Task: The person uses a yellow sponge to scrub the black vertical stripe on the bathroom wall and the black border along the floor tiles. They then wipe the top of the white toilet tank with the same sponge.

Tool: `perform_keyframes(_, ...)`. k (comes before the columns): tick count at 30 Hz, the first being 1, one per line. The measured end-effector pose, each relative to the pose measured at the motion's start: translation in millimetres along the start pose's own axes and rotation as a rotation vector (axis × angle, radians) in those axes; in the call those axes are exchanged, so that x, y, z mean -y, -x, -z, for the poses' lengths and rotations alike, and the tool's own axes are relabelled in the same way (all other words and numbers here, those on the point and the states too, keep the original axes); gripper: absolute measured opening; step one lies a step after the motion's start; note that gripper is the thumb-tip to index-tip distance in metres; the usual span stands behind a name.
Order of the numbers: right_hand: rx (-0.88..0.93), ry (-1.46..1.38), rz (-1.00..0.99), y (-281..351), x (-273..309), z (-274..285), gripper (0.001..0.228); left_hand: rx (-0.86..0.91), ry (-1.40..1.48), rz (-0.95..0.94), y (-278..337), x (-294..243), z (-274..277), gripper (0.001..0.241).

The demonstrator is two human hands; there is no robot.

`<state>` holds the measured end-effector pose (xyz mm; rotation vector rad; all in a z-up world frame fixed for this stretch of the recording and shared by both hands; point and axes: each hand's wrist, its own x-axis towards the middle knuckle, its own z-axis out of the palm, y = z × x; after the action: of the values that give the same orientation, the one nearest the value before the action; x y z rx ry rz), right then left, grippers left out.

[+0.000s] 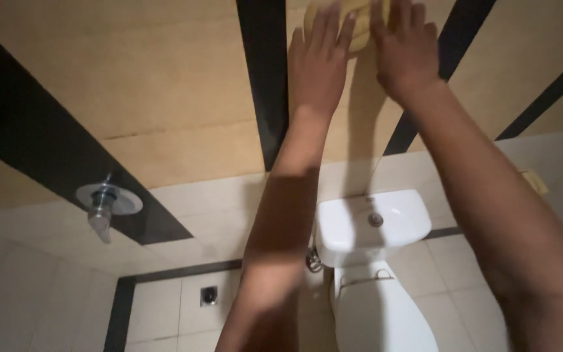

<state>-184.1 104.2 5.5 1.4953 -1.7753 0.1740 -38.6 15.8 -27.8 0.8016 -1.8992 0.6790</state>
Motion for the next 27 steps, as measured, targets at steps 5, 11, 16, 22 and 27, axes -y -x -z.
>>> perform_keyframes(5, -0.139, -0.070, 0.077, 4.5, -9.8, -16.8, 0.059, -0.015, 0.008, -0.007, 0.6, -2.2, 8.2, 0.054)
perform_keyframes(11, -0.181, -0.276, 0.032, 6.2, -8.8, -19.7, 0.029, 0.057, 0.041, -0.026, 2.3, 5.4, -0.9, 0.031)
perform_keyframes(16, -0.304, -0.297, 0.089, 7.6, -6.9, -11.6, 0.042, 0.014, -0.039, -0.046, -3.2, 3.2, 8.6, 0.035)
perform_keyframes(22, -0.409, -0.239, 0.124, 4.9, -6.2, -32.1, 0.055, 0.031, 0.007, -0.034, 1.6, 7.0, 1.1, 0.042)
perform_keyframes(27, -0.277, -0.177, 0.054, 0.0, -1.7, -40.4, 0.070, 0.023, 0.043, -0.013, 5.3, 6.5, 5.3, 0.051)
